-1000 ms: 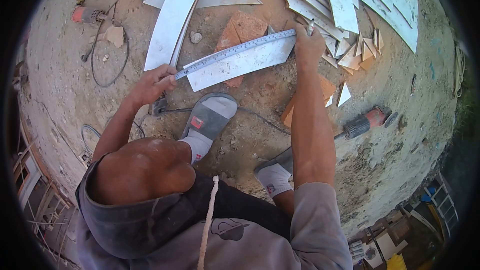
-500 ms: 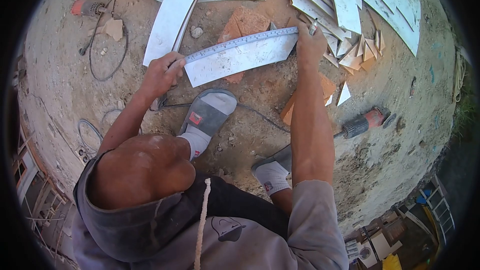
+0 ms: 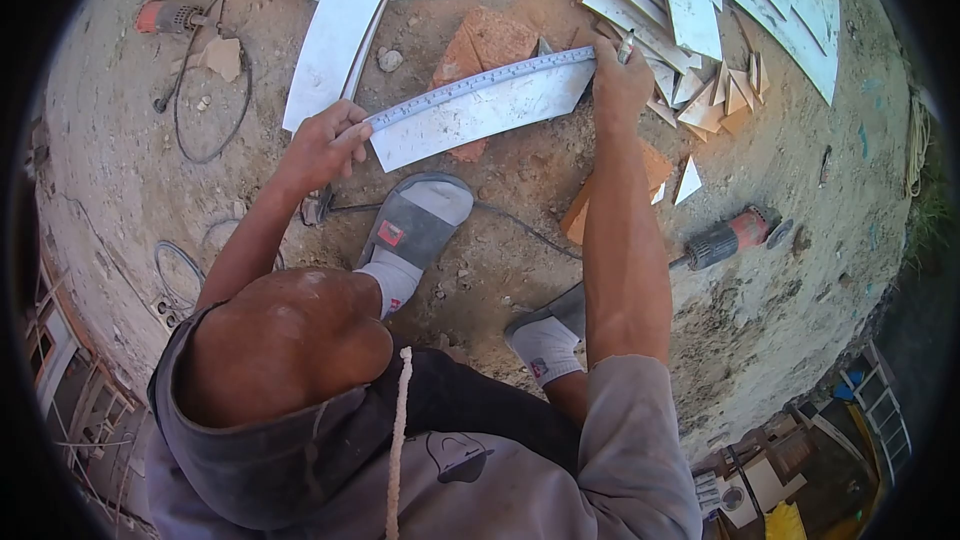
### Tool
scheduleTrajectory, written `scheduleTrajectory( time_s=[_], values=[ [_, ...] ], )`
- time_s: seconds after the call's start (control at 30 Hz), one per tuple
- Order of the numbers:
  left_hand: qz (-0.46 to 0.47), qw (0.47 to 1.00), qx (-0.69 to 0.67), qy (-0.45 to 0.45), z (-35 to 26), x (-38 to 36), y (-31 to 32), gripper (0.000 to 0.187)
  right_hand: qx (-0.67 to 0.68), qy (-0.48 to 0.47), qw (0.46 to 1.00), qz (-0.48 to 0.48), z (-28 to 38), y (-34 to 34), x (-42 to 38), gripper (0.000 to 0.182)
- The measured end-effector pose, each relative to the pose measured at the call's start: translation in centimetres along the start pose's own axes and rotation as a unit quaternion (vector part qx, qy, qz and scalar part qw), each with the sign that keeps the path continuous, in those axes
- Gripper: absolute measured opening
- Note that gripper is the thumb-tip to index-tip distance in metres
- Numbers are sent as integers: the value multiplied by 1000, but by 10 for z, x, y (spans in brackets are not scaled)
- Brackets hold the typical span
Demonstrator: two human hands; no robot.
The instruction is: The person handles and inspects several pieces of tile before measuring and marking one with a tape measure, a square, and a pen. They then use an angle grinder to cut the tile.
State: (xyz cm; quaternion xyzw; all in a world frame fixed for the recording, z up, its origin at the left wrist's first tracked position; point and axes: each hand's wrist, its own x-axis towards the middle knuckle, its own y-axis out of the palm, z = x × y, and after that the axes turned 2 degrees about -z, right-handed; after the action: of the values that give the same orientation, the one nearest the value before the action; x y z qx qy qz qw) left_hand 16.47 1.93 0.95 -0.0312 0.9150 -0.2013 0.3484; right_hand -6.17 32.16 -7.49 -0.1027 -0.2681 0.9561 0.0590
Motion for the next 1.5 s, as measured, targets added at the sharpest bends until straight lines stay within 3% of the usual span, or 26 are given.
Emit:
scheduleTrajectory(
  time_s=[0.53, 0.87, 1.23, 1.5],
  values=[
    [13, 997, -71, -21, 2, -1, 5, 27, 146, 73, 986, 37, 22, -12, -17, 20],
    [0, 996, -74, -47, -3, -4, 7, 26, 153, 101, 981, 64, 18, -14, -10, 20],
    [3, 996, -76, -51, -4, -3, 6, 24, 111, 46, 993, 14, 10, -8, -3, 15],
    [17, 994, -98, -51, -1, -5, 5, 25, 102, 56, 993, 30, 12, -9, -4, 17]
  ],
)
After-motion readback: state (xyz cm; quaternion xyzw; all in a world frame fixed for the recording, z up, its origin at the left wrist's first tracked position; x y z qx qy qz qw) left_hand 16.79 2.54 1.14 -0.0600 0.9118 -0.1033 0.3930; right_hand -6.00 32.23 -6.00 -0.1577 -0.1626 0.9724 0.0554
